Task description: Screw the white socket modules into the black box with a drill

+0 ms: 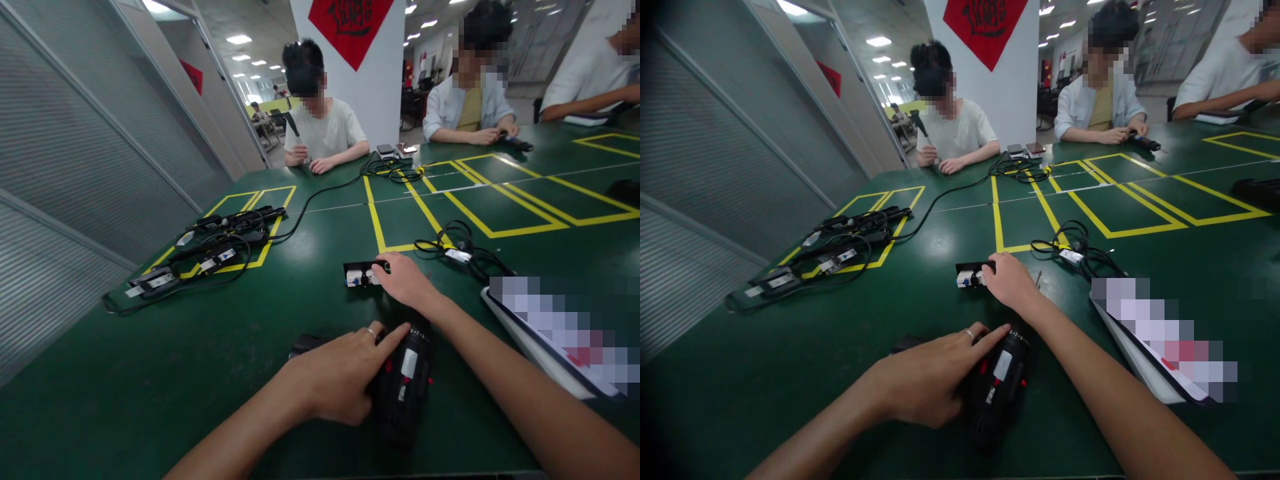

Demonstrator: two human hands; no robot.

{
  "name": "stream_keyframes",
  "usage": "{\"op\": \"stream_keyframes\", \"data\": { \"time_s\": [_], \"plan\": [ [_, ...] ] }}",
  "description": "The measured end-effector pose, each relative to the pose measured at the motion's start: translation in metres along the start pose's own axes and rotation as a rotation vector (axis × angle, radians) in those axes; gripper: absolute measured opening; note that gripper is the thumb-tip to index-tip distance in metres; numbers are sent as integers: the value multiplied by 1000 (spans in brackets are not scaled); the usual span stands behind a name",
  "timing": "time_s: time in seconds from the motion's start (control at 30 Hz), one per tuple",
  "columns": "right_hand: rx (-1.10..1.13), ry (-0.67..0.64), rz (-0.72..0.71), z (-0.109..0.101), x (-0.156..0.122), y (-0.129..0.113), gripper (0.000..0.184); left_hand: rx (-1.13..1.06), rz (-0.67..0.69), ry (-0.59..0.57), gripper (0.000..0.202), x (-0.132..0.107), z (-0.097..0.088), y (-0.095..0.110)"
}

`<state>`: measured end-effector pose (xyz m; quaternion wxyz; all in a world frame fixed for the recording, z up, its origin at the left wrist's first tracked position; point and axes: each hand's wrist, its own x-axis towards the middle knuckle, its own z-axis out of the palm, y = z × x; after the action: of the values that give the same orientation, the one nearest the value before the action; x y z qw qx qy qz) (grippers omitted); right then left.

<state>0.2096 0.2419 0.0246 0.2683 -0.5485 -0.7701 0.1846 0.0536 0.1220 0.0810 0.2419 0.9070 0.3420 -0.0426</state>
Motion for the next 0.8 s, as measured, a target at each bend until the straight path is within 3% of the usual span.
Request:
{"op": "stream_keyframes", "data": {
  "time_s": [0.1,0.2,0.33,0.5,0.8],
  "plan": [
    [37,-27,-7,-1,-1,2,35,-42,52,37,89,-5,-15,-6],
    [67,-42,-18,-2,0,3,32,20,8,251,68,1,-25,-25],
    [136,-45,-8,1,2,9,30,151,-71,473,51,23,-23,-66],
    [191,-57,40,6,4,16,29,255,-12,504,47,38,-12,-97],
    [205,-58,-24,7,5,15,29,427,-17,496,32,38,-13,-99]
  ]
}}
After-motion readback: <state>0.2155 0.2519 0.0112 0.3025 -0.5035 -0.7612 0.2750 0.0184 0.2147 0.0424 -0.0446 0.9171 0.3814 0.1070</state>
